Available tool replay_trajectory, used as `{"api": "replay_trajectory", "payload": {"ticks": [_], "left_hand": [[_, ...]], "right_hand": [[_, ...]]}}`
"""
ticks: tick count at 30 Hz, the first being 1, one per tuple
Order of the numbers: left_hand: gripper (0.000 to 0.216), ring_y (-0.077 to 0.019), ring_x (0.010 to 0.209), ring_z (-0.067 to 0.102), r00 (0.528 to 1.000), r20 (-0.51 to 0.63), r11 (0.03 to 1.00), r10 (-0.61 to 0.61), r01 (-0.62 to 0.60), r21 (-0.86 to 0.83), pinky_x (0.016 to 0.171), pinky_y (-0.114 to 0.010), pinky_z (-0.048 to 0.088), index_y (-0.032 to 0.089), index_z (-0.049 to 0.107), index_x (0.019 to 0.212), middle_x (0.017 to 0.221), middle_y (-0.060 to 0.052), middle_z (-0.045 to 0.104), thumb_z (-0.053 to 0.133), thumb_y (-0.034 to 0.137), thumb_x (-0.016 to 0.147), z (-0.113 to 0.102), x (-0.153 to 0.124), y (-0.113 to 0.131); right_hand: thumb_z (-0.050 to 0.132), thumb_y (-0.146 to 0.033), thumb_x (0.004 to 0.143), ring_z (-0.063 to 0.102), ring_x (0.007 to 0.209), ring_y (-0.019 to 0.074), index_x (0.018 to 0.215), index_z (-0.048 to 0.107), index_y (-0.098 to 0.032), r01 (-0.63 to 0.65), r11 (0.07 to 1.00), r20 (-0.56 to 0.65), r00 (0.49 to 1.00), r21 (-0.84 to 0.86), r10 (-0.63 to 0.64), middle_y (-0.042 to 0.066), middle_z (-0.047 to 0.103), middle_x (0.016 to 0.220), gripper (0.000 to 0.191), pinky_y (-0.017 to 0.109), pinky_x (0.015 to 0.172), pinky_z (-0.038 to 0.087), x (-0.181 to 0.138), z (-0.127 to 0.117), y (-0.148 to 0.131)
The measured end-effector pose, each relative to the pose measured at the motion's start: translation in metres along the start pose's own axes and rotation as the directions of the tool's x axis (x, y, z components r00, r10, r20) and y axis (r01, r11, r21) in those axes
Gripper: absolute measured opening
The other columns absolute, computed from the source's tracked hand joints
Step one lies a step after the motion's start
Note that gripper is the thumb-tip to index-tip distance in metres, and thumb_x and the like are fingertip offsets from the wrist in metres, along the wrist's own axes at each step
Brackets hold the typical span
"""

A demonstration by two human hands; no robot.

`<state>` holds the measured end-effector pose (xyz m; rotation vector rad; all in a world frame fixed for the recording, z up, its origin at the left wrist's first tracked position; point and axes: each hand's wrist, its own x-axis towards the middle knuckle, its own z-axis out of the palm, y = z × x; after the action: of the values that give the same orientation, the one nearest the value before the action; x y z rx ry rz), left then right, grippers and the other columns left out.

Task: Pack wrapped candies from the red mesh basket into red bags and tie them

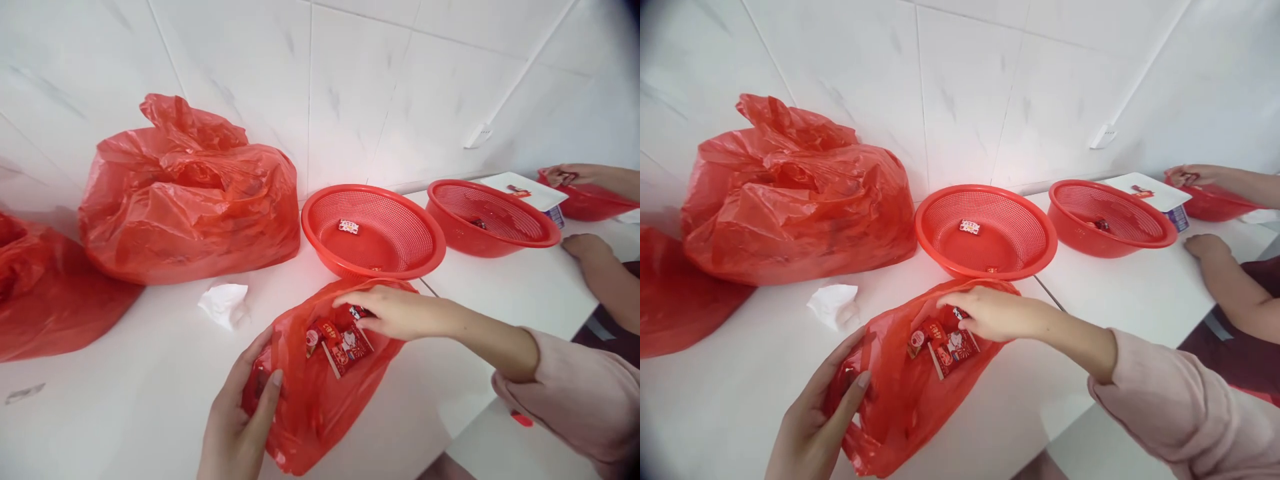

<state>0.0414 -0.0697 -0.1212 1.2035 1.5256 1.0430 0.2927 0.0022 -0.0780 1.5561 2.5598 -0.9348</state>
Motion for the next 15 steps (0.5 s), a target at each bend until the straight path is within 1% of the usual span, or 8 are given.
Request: {"api": "replay_trajectory", "payload": {"ticks": [2,4,6,8,10,12,13,15], "left_hand": [[0.056,-0.0159,0.067,0.061,1.000,-0.009,1.000,0.007,-0.007,0.021,0.063,-0.023,0.051,0.023,0.055,0.133,0.077,0.000,0.069,0.058,0.049,0.083,0.001,0.000,0.001],[0.055,-0.0149,0.064,0.060,1.000,-0.026,1.000,0.003,-0.002,0.014,0.062,-0.022,0.051,0.023,0.055,0.133,0.079,-0.001,0.069,0.058,0.048,0.084,0.001,0.000,0.001],[0.054,-0.0142,0.063,0.059,0.999,-0.047,1.000,0.001,-0.001,0.010,0.063,-0.022,0.051,0.023,0.056,0.133,0.077,0.000,0.069,0.058,0.047,0.084,0.002,0.000,0.002],[0.054,-0.0145,0.064,0.060,0.998,-0.060,1.000,0.003,-0.002,0.016,0.064,-0.021,0.051,0.024,0.056,0.133,0.071,0.001,0.068,0.059,0.046,0.084,0.003,0.000,0.002],[0.054,-0.0146,0.065,0.061,0.998,-0.065,1.000,0.006,-0.005,0.021,0.063,-0.020,0.051,0.024,0.056,0.133,0.068,0.002,0.066,0.059,0.046,0.084,0.003,0.001,0.002],[0.054,-0.0139,0.063,0.061,0.998,-0.066,1.000,0.011,-0.010,0.014,0.062,-0.019,0.051,0.025,0.057,0.132,0.064,0.003,0.065,0.060,0.046,0.083,0.002,0.001,0.000],[0.054,-0.0137,0.061,0.061,0.998,-0.064,1.000,0.018,-0.017,0.009,0.062,-0.019,0.052,0.024,0.057,0.132,0.062,0.003,0.064,0.061,0.046,0.083,0.001,0.002,-0.002],[0.055,-0.0139,0.059,0.061,0.998,-0.055,0.999,0.036,-0.036,0.012,0.062,-0.020,0.054,0.023,0.059,0.130,0.060,0.003,0.064,0.063,0.047,0.081,0.000,0.004,-0.007]], "right_hand": [[0.052,-0.026,0.088,0.062,0.104,0.0220,0.136,0.046,-0.040,-0.009,0.998,0.030,1.000,0.058,0.008,-0.001,0.057,0.133,0.051,0.033,0.083,0.050,-0.003,-0.008,0.004],[0.051,-0.027,0.089,0.061,0.108,0.0197,0.135,0.049,-0.038,0.068,0.987,0.042,0.996,0.149,-0.075,-0.002,0.056,0.135,0.047,0.029,0.085,0.050,-0.006,-0.022,0.005],[0.050,-0.030,0.092,0.062,0.108,0.0186,0.131,0.054,-0.031,0.132,0.963,-0.011,0.991,0.237,-0.133,0.002,0.061,0.129,0.039,0.028,0.087,0.050,-0.005,-0.041,0.006],[0.047,-0.035,0.094,0.065,0.102,0.0182,0.128,0.055,-0.025,0.138,0.953,-0.106,0.988,0.271,-0.113,0.005,0.066,0.119,0.036,0.029,0.086,0.050,0.008,-0.062,0.014],[0.043,-0.035,0.096,0.065,0.098,0.0189,0.130,0.051,-0.023,0.059,0.984,-0.210,0.978,0.171,-0.022,0.007,0.066,0.117,0.037,0.030,0.084,0.050,0.033,-0.083,0.032],[0.045,-0.032,0.095,0.061,0.107,0.0234,0.136,0.047,-0.022,-0.133,0.987,-0.330,0.939,-0.089,0.097,0.010,0.062,0.125,0.042,0.033,0.089,0.046,0.065,-0.102,0.057],[0.050,-0.033,0.093,0.058,0.113,0.0278,0.140,0.043,-0.021,-0.254,0.943,-0.322,0.930,-0.214,0.178,0.012,0.059,0.130,0.049,0.037,0.092,0.044,0.081,-0.110,0.070],[0.062,-0.032,0.085,0.054,0.118,0.0352,0.141,0.042,-0.015,-0.325,0.899,-0.279,0.928,-0.292,0.245,0.018,0.053,0.135,0.062,0.042,0.094,0.042,0.109,-0.119,0.093]]}}
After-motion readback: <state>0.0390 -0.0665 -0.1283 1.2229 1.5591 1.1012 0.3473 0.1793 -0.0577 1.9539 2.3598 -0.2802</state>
